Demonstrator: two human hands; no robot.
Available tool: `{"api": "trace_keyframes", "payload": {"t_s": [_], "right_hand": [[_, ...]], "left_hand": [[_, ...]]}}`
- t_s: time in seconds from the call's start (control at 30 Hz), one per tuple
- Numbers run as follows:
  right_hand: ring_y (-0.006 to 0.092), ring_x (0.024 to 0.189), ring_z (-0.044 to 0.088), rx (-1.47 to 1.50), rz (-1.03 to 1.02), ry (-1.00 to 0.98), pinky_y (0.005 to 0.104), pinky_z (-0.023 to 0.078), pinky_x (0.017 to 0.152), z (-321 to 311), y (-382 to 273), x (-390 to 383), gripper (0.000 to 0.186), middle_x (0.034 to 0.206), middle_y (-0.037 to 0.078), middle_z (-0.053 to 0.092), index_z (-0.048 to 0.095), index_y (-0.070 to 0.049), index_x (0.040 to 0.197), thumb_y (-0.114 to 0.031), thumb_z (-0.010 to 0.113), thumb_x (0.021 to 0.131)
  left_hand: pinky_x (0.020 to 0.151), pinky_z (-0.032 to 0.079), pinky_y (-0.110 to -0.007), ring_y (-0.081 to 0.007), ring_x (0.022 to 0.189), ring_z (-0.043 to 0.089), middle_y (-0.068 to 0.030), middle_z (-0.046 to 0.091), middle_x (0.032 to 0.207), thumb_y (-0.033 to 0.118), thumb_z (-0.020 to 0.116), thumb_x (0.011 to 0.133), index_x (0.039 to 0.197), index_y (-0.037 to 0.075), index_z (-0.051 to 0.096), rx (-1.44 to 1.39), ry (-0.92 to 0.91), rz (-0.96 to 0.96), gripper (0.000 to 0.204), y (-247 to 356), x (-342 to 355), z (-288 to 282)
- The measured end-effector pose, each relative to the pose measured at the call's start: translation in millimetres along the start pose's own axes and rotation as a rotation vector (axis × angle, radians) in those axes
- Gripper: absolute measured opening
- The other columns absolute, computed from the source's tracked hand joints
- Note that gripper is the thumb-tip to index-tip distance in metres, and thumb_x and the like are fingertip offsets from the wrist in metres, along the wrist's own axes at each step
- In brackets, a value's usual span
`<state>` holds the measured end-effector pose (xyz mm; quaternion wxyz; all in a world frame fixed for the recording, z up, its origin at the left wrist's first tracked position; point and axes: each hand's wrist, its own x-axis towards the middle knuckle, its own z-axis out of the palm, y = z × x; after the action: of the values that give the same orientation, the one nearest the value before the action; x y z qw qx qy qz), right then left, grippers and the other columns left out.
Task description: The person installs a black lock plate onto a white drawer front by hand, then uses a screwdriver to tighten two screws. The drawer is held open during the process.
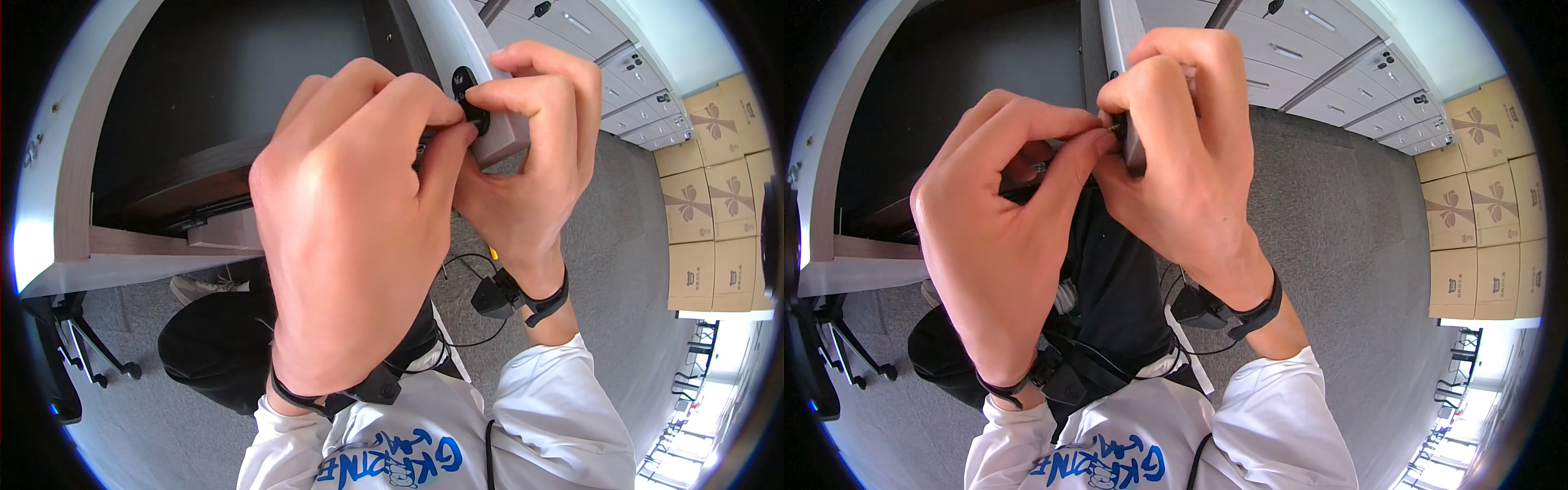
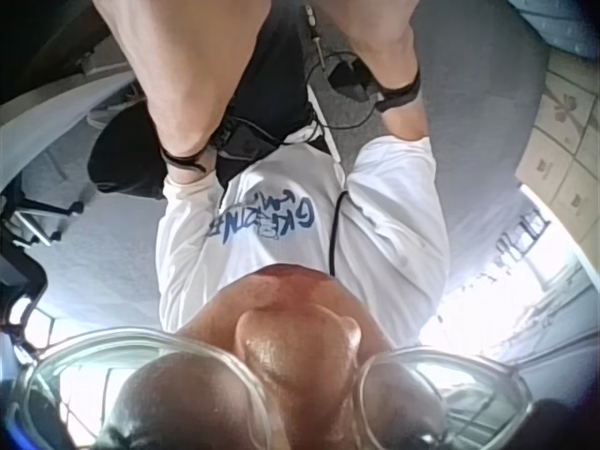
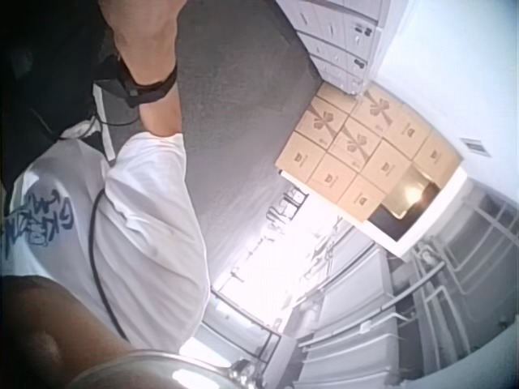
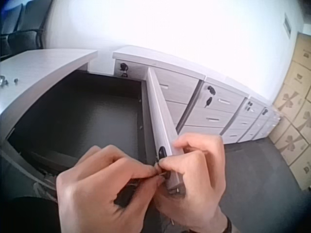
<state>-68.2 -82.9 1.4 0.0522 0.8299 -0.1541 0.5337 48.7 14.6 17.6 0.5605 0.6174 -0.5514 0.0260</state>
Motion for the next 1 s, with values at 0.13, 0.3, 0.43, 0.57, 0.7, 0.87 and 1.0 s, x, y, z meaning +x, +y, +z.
{"api": "trace_keyframes", "payload": {"t_s": [0.13, 0.3, 0.43, 0.57, 0.7, 0.87, 1.0], "right_hand": [[0.0270, 0.093, 0.062, 0.010, -0.003, 0.001, 0.0347, 0.051, 0.078, 0, 0, 1, 0.040, 0.110, 0.014, 0.063, 0.063, -0.006, 0.091, 0.010, 0.075, 0.057], [0.0278, 0.095, 0.062, 0.006, 0.007, 0.002, 0.0355, 0.051, 0.080, 0, -1, 1, 0.040, 0.108, 0.013, 0.063, 0.064, -0.006, 0.091, 0.009, 0.076, 0.056], [0.0280, 0.096, 0.061, 0.005, 0.012, 0.001, 0.0356, 0.051, 0.080, -1, -2, 1, 0.039, 0.108, 0.013, 0.063, 0.064, -0.006, 0.091, 0.009, 0.076, 0.057], [0.0279, 0.097, 0.061, 0.012, 0.010, 0.001, 0.0357, 0.051, 0.080, -1, -1, 1, 0.038, 0.108, 0.013, 0.063, 0.064, -0.006, 0.091, 0.009, 0.076, 0.058], [0.0280, 0.097, 0.062, 0.005, 0.009, -0.005, 0.0358, 0.051, 0.080, -1, 0, 1, 0.037, 0.109, 0.013, 0.063, 0.064, -0.006, 0.091, 0.008, 0.075, 0.060], [0.0280, 0.098, 0.062, 0.004, 0.043, -0.010, 0.0360, 0.051, 0.081, 0, -3, 0, 0.034, 0.110, 0.013, 0.063, 0.064, -0.007, 0.091, 0.007, 0.074, 0.062], [0.0279, 0.099, 0.062, -0.001, 0.059, -0.020, 0.0364, 0.052, 0.082, -3, -4, 0, 0.032, 0.110, 0.014, 0.063, 0.064, -0.007, 0.092, 0.006, 0.074, 0.064]], "left_hand": [[0.062, 0.045, -0.023, -0.0091, 0.065, 0.056, -0.0036, 0.067, 0.077, -0.004, 0.074, 0.079, 0.088, -0.002, 0.074, -0.060, -0.051, -0.045, 0.009, -1, 4, -1], [0.064, 0.047, -0.023, -0.0082, 0.066, 0.059, -0.0042, 0.071, 0.077, -0.005, 0.073, 0.079, 0.090, -0.002, 0.075, -0.183, -0.113, -0.123, 0.011, -3, 10, -3], [0.064, 0.048, -0.023, -0.0086, 0.066, 0.060, -0.0047, 0.070, 0.078, -0.005, 0.073, 0.080, 0.089, -0.003, 0.074, -0.130, -0.106, -0.097, 0.009, -2, 9, -4], [0.063, 0.048, -0.023, -0.0106, 0.064, 0.060, -0.0058, 0.068, 0.077, -0.003, 0.075, 0.080, 0.088, -0.003, 0.073, 0.003, -0.065, -0.059, 0.008, 3, 3, -4], [0.062, 0.049, -0.024, -0.0123, 0.063, 0.062, -0.0065, 0.067, 0.076, -0.002, 0.077, 0.080, 0.087, -0.003, 0.073, 0.061, 0.002, 0.004, 0.009, 3, 0, -1], [0.064, 0.051, -0.025, -0.0148, 0.067, 0.067, -0.0069, 0.069, 0.078, -0.003, 0.077, 0.081, 0.087, -0.004, 0.073, 0.094, 0.030, 0.016, 0.008, 7, -3, 1], [0.066, 0.053, -0.025, -0.0166, 0.069, 0.069, -0.0074, 0.070, 0.079, -0.002, 0.076, 0.082, 0.088, -0.004, 0.073, 0.093, 0.025, 0.015, 0.007, 11, -6, 0]]}}
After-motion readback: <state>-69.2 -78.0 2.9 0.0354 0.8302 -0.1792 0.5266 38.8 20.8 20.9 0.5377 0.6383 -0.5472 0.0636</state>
